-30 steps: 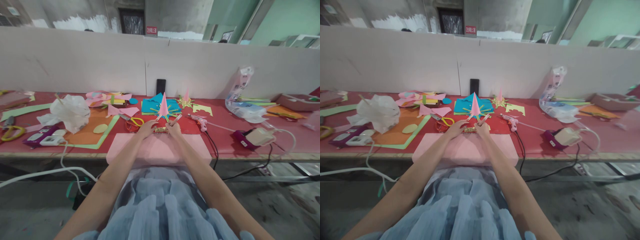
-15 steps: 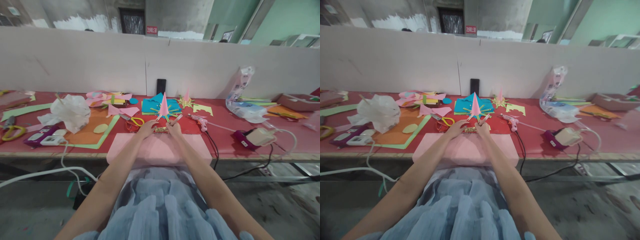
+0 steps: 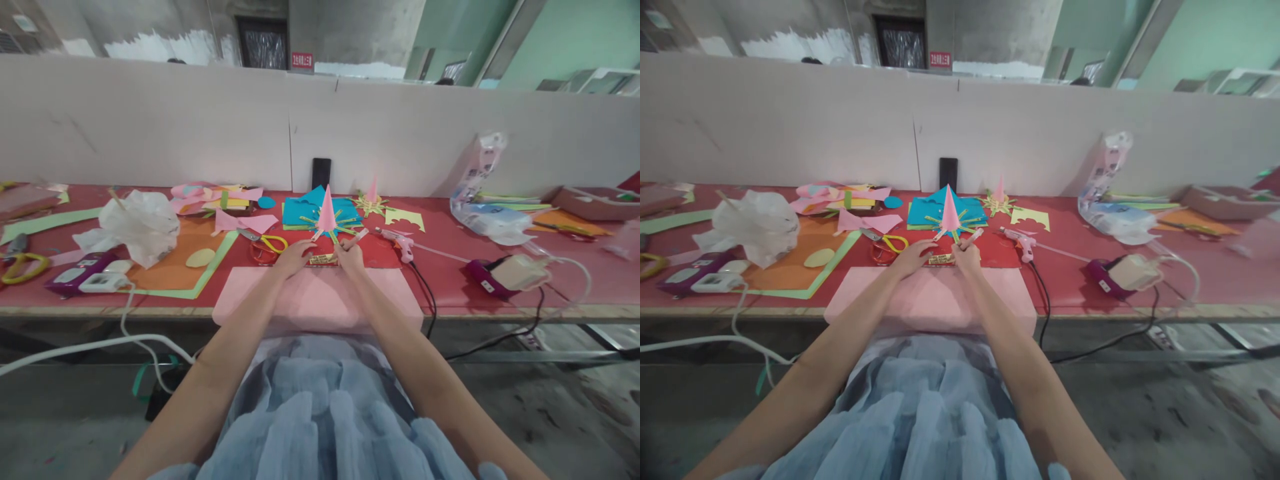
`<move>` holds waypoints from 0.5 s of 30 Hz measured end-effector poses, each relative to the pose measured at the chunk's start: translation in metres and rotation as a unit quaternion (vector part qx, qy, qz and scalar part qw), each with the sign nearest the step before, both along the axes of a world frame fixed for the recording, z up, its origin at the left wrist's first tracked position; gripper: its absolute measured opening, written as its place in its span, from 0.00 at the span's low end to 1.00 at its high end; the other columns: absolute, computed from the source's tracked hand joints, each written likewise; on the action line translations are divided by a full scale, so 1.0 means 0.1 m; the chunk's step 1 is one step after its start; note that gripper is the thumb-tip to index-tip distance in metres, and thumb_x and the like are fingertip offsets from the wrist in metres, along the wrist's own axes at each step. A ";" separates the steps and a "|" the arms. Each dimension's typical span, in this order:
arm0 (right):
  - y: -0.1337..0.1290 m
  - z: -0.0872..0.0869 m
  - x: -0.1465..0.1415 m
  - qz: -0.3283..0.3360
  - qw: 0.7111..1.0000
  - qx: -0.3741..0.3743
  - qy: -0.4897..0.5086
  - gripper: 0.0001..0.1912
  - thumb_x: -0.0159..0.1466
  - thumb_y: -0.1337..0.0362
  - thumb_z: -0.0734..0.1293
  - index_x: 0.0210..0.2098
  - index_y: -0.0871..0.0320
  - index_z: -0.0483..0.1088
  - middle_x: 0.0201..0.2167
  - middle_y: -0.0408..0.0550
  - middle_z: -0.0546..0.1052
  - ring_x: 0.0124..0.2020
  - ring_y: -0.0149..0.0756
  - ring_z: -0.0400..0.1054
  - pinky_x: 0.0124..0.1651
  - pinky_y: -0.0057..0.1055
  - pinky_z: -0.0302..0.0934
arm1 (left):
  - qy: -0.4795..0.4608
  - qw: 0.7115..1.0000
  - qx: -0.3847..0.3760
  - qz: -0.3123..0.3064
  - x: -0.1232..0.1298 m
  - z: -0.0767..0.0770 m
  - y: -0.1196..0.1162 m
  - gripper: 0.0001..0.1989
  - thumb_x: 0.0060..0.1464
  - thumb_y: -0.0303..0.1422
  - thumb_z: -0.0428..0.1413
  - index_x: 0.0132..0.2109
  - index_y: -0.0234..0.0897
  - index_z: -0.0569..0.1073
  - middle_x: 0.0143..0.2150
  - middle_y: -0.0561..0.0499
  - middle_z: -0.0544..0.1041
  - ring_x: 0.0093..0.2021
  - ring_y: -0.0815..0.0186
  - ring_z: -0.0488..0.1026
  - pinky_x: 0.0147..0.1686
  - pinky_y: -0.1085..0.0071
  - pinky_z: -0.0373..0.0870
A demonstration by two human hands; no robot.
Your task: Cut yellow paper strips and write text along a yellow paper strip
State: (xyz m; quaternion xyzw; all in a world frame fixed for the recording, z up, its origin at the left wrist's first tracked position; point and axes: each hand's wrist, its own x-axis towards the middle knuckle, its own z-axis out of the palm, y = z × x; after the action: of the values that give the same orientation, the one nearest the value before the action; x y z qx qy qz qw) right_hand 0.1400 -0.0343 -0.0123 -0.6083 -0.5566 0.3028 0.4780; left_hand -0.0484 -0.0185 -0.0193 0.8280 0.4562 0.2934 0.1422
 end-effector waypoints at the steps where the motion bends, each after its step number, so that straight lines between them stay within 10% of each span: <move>1: 0.01 0.00 0.00 -0.005 1.000 -0.003 0.001 0.11 0.56 0.60 0.61 0.20 0.56 0.60 0.13 0.38 0.68 0.14 0.27 0.61 0.20 0.22 0.54 | -0.001 1.000 -0.001 0.000 0.00 0.00 0.00 0.18 0.57 0.30 0.48 0.54 0.41 0.70 0.58 0.51 0.69 0.60 0.64 0.63 0.61 0.64 0.57; 15: -0.01 0.00 0.00 0.002 0.998 0.017 -0.052 0.12 0.57 0.60 0.61 0.19 0.56 0.61 0.15 0.39 0.70 0.17 0.29 0.64 0.23 0.22 0.56 | 0.000 1.000 -0.001 0.004 0.00 0.02 -0.01 0.18 0.57 0.31 0.48 0.54 0.40 0.70 0.58 0.50 0.69 0.59 0.63 0.64 0.61 0.64 0.58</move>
State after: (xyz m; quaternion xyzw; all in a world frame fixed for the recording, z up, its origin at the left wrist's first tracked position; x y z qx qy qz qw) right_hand 0.1399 -0.0356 -0.0121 -0.6140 -0.5871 0.2620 0.4579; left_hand -0.0482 -0.0196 -0.0171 0.8262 0.4596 0.2932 0.1422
